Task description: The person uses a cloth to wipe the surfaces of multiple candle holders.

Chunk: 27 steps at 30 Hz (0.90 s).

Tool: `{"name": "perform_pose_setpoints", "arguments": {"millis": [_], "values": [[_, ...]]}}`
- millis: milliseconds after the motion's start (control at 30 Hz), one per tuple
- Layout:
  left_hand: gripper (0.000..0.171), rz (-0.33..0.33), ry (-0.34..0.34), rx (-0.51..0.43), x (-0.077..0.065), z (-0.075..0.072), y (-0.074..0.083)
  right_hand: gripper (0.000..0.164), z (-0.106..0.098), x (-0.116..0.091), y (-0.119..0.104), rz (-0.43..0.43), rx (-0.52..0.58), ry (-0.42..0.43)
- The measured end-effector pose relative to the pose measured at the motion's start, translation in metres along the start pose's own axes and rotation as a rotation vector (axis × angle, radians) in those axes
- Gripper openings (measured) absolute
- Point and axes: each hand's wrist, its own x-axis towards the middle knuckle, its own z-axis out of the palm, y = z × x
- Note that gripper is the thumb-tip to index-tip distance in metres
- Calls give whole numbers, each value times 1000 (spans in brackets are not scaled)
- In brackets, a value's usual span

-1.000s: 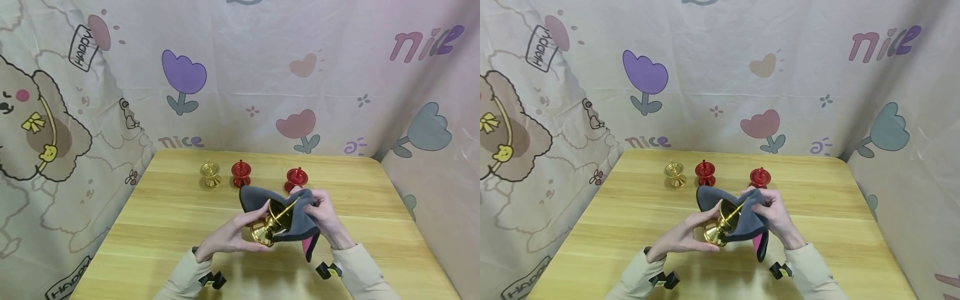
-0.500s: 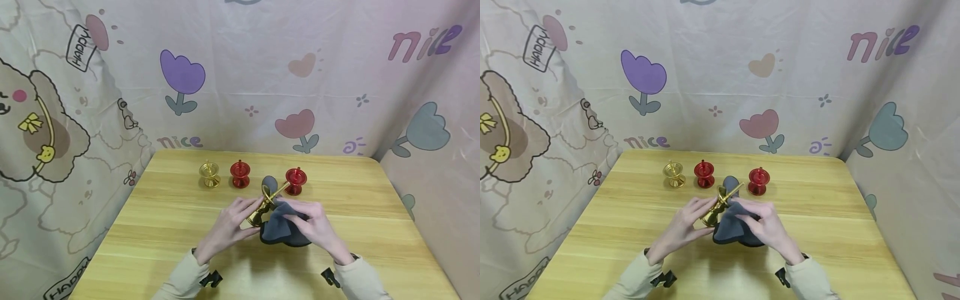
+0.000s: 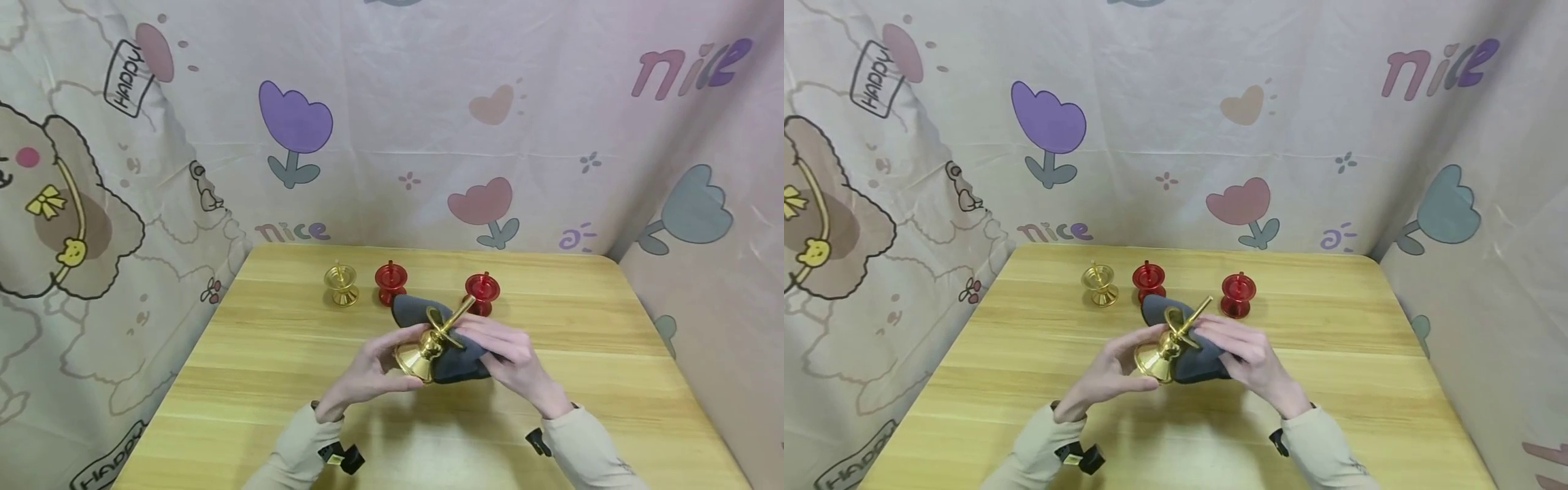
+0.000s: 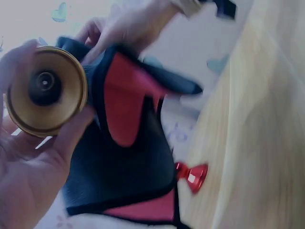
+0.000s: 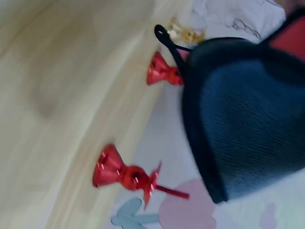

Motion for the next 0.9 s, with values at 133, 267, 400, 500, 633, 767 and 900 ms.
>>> {"name": "perform_pose_setpoints", "arguments": {"millis": [133,267,400,500,633,767,900], "values": [[70,-128,-15,-113,7,8,2,19,6,3,2,-24,-48,135],[73,-178,87,58,9,18,4,17,7,7,3,-19,-125,233],[94,-157,239,290,12,30,5,21,5,10,6,1,-232,209],[104,-179,344,289,17,37,5,23,4,15,6,10,-287,165],[88,-272,457,6,22,36,6,21,6,22,4,14,-305,159],[62,-320,457,-295,22,28,5,24,5,27,3,9,-251,166],[58,-350,292,-537,24,25,3,21,3,30,4,3,-185,212]]}}
